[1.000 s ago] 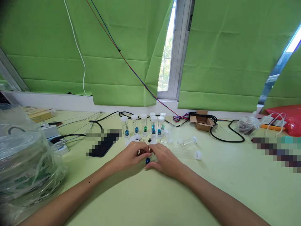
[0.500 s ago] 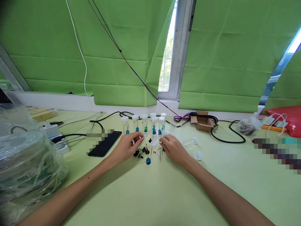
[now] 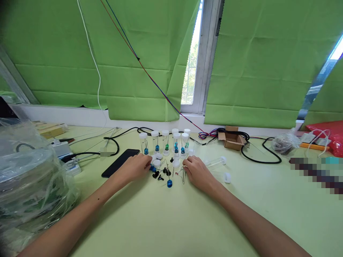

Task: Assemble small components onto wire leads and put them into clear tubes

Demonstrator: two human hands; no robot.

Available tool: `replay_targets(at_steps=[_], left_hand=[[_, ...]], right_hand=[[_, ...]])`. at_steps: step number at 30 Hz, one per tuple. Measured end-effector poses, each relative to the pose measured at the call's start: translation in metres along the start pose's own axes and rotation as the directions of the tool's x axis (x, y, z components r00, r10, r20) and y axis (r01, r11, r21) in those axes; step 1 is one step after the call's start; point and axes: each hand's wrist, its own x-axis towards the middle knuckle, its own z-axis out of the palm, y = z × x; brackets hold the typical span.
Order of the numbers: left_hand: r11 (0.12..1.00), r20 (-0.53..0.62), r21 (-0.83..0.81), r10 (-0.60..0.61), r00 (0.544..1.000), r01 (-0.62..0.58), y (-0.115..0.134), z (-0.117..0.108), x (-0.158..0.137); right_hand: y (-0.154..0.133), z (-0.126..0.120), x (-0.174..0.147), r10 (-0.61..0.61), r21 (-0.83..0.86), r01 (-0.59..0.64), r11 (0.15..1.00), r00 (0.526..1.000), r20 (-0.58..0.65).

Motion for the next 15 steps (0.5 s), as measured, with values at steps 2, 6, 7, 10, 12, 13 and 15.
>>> replay_targets(at_steps=[2, 6, 7, 10, 12, 13, 15], left_hand=[[1.000, 0.061, 0.018, 0.001, 0.998, -0.002, 0.001, -0.001, -0.004], [1.000, 0.158, 0.023, -0.006, 0.987, 0.002, 0.000, 0.000, -0.007], [1.000, 0.175, 0.026, -0.007, 0.985, 0.003, 0.001, 0.001, -0.007], [0.999, 0.209, 0.039, -0.005, 0.978, -0.003, 0.003, 0.005, -0.007], [0.999, 0.222, 0.050, 0.001, 0.975, -0.012, 0.006, 0.007, -0.008], [0.998, 0.229, 0.055, 0.001, 0.974, -0.014, 0.008, 0.008, -0.009], [0.998, 0.233, 0.060, -0.004, 0.973, -0.011, 0.013, 0.008, -0.011]], right_hand=[[0.000, 0.001, 0.000, 0.001, -0.002, -0.001, 1.000, 1.000, 0.000], [-0.001, 0.002, -0.001, 0.009, 0.004, -0.009, 1.000, 1.000, 0.001], [-0.001, 0.003, -0.001, 0.011, 0.005, -0.011, 1.000, 1.000, 0.002], [-0.001, 0.003, -0.001, 0.011, 0.005, -0.011, 1.000, 1.000, 0.002], [-0.001, 0.003, -0.001, 0.012, 0.005, -0.012, 1.000, 1.000, 0.000], [-0.001, 0.003, -0.001, 0.012, 0.005, -0.012, 1.000, 1.000, 0.000], [-0.001, 0.003, -0.001, 0.014, 0.004, -0.014, 1.000, 1.000, 0.006]])
